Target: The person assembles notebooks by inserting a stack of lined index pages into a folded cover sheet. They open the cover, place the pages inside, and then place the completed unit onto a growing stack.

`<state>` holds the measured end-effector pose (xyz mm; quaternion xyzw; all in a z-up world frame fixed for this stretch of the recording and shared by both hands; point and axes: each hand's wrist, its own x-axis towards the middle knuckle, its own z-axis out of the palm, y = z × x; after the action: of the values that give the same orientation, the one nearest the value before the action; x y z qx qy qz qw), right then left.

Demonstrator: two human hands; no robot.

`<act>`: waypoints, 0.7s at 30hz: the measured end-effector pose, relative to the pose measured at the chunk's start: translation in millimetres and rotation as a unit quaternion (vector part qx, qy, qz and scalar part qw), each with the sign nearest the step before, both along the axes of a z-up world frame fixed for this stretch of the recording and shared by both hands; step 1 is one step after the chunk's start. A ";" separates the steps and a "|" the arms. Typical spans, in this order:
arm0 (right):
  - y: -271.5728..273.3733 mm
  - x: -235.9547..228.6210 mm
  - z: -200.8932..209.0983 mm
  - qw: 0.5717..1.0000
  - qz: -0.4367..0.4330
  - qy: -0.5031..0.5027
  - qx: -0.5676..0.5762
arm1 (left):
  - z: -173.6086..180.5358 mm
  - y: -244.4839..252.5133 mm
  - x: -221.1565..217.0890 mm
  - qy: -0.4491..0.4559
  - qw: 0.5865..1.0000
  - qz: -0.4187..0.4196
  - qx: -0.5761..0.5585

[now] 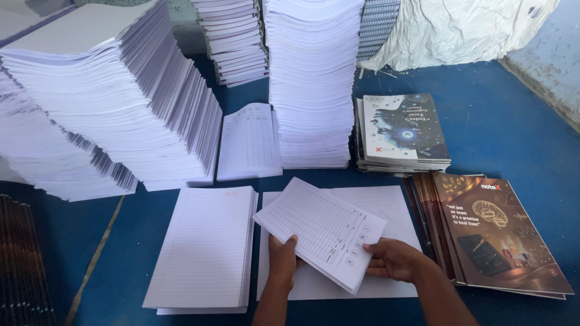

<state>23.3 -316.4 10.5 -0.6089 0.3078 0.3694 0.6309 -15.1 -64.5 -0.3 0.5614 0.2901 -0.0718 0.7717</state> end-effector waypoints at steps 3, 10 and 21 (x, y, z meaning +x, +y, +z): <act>-9.9 -1.8 -5.3 0.997 -0.009 -0.019 0.080 | 4.3 2.6 2.6 0.013 0.999 -0.019 0.034; -18.5 8.1 -22.9 0.995 -0.024 -0.040 0.093 | 8.7 6.8 7.8 0.006 1.000 -0.019 0.012; -42.7 28.6 -12.6 0.977 -0.028 -0.143 0.157 | -16.2 11.0 17.5 0.009 0.995 0.046 -0.085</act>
<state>51.9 -359.2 -2.1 -0.5400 0.1701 0.3042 0.7661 2.5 -53.5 -16.5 0.4796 0.3152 -0.0655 0.8163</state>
